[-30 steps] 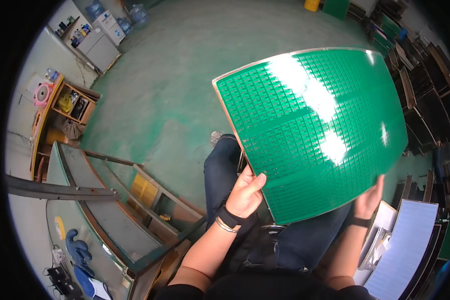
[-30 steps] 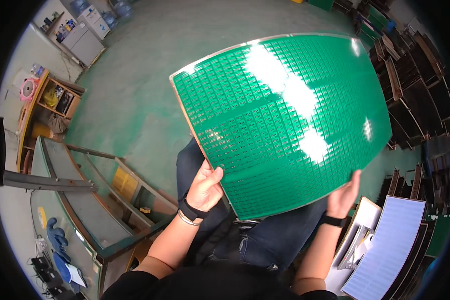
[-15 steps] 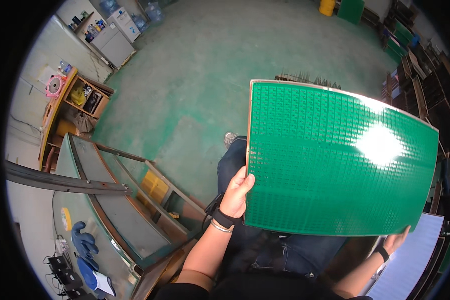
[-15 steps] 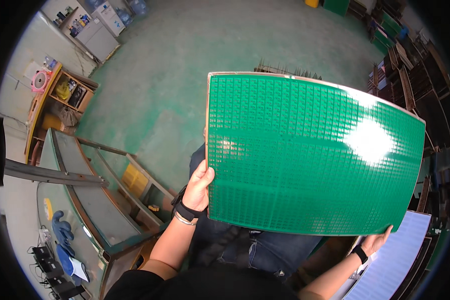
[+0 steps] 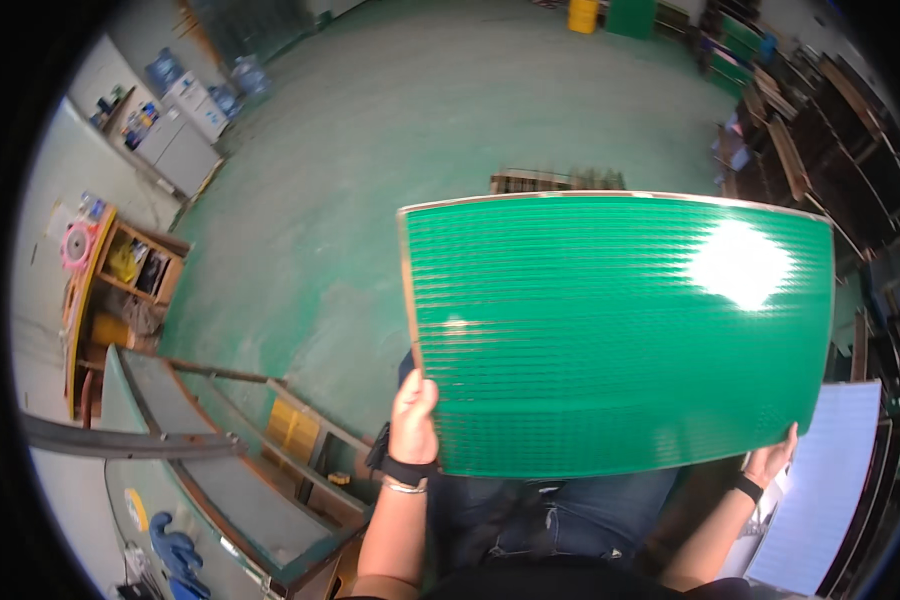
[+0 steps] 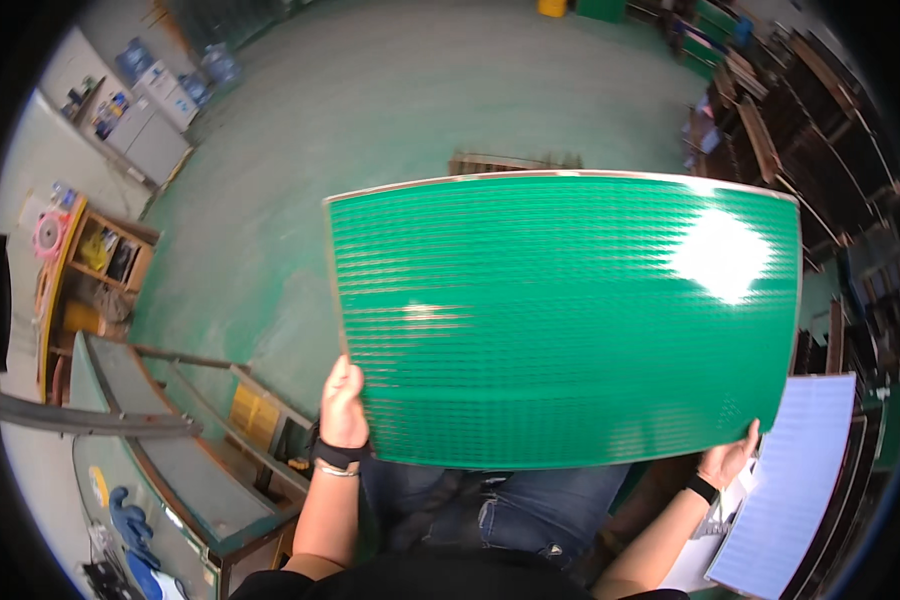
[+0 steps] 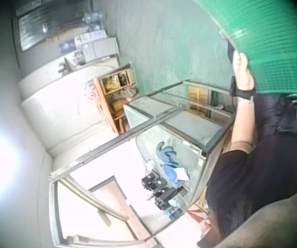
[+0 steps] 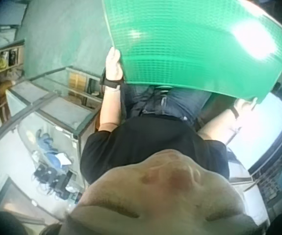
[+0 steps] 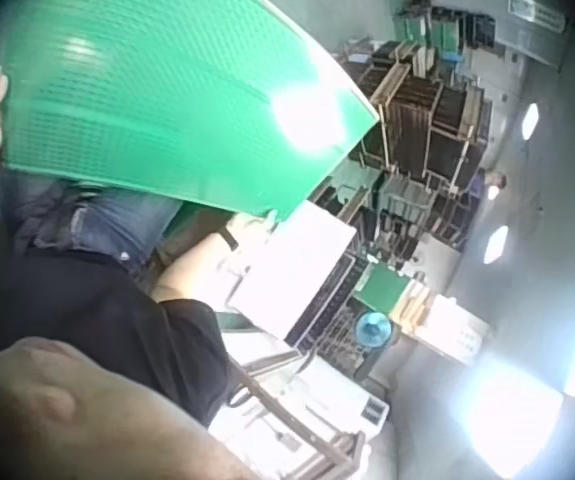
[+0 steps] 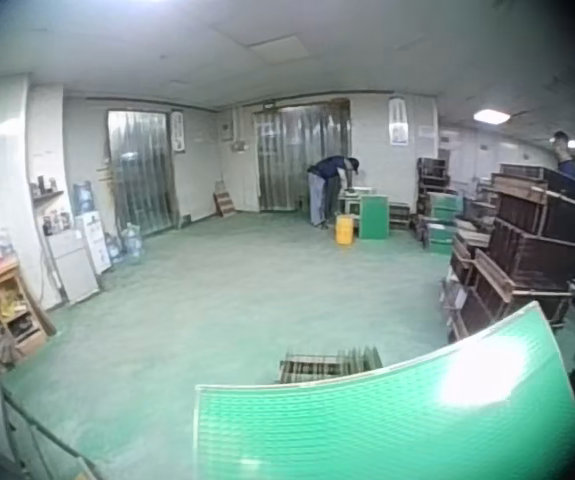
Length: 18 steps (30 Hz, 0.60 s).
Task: The person is seen picking up and placing green circuit boards into a drying or storage rack.
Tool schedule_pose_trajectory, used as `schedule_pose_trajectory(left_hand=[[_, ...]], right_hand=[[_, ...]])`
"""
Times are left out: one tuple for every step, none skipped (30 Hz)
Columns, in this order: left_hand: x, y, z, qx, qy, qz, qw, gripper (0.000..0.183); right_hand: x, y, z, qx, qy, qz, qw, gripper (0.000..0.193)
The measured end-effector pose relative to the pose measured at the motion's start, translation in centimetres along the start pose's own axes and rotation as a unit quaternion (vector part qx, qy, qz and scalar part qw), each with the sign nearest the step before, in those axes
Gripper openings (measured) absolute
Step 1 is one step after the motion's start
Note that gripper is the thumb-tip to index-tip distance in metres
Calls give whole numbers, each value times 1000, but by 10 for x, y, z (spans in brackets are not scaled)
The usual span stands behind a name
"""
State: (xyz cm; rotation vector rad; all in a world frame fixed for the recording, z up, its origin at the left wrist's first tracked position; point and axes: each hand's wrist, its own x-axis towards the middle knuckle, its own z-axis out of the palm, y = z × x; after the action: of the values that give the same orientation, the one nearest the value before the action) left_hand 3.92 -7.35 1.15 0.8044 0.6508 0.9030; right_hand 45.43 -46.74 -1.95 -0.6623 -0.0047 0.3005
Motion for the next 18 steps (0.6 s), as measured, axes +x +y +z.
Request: schedule_pose_trajectory(left_hand=[[0, 2, -8, 6, 15, 12, 1000, 29], [2, 3, -16, 11, 31, 24, 999, 29], [4, 6, -17, 33, 39, 34, 998, 27], [7, 4, -23, 49, 61, 41, 996, 26], [9, 4, -29, 62, 61, 52, 995, 26], [13, 1, -37, 73, 58, 60, 994, 25], [16, -7, -49, 83, 86, 67, 991, 27], [17, -8, -47, 84, 71, 61, 992, 27], [18, -6, -42, 93, 108, 67, 988, 29], [18, -5, -39, 102, 144, 73, 982, 30], [19, -8, -48, 121, 147, 82, 978, 32], [19, -7, -44, 127, 152, 78, 977, 33], [19, -7, -50, 130, 155, 76, 976, 33], [20, -8, -60, 131, 156, 74, 976, 33], [20, -8, -69, 150, 151, 64, 975, 38], [20, -9, -78, 155, 159, 61, 973, 39], [22, -12, -78, 150, 163, 56, 974, 39], [22, -12, -76, 148, 171, 53, 973, 39]], right_hand=[[-3, 7, 7, -2, -9, 1, 1000, 33], [-6, 10, 14, -4, -18, 2, 1000, 33], [-9, 9, 19, -5, -15, -9, 1000, 33], [-12, 9, 23, -35, -34, -13, 999, 34], [-15, 11, 27, -63, -53, -15, 997, 35], [-20, 11, 36, -62, -46, -27, 997, 35], [-25, 8, 48, -94, -77, -22, 992, 37], [-29, 8, 55, -126, -104, -17, 986, 40], [-31, 9, 60, -155, -83, -30, 984, 49], [-35, 11, 67, -153, -73, -42, 985, 49], [-38, 14, 78, -178, -92, -36, 979, 53], [-41, 17, 88, -204, -108, -31, 972, 57], [-45, 22, 100, -229, -102, -36, 967, 62], [-45, 23, 102, -249, -116, -39, 961, 63], [-47, 25, 109, -245, -122, -25, 962, 63], [-49, 27, 115, -240, -129, -10, 962, 64], [-51, 23, 116, -252, -124, -9, 960, 65], [-52, 24, 119, -250, -126, -7, 960, 65]])
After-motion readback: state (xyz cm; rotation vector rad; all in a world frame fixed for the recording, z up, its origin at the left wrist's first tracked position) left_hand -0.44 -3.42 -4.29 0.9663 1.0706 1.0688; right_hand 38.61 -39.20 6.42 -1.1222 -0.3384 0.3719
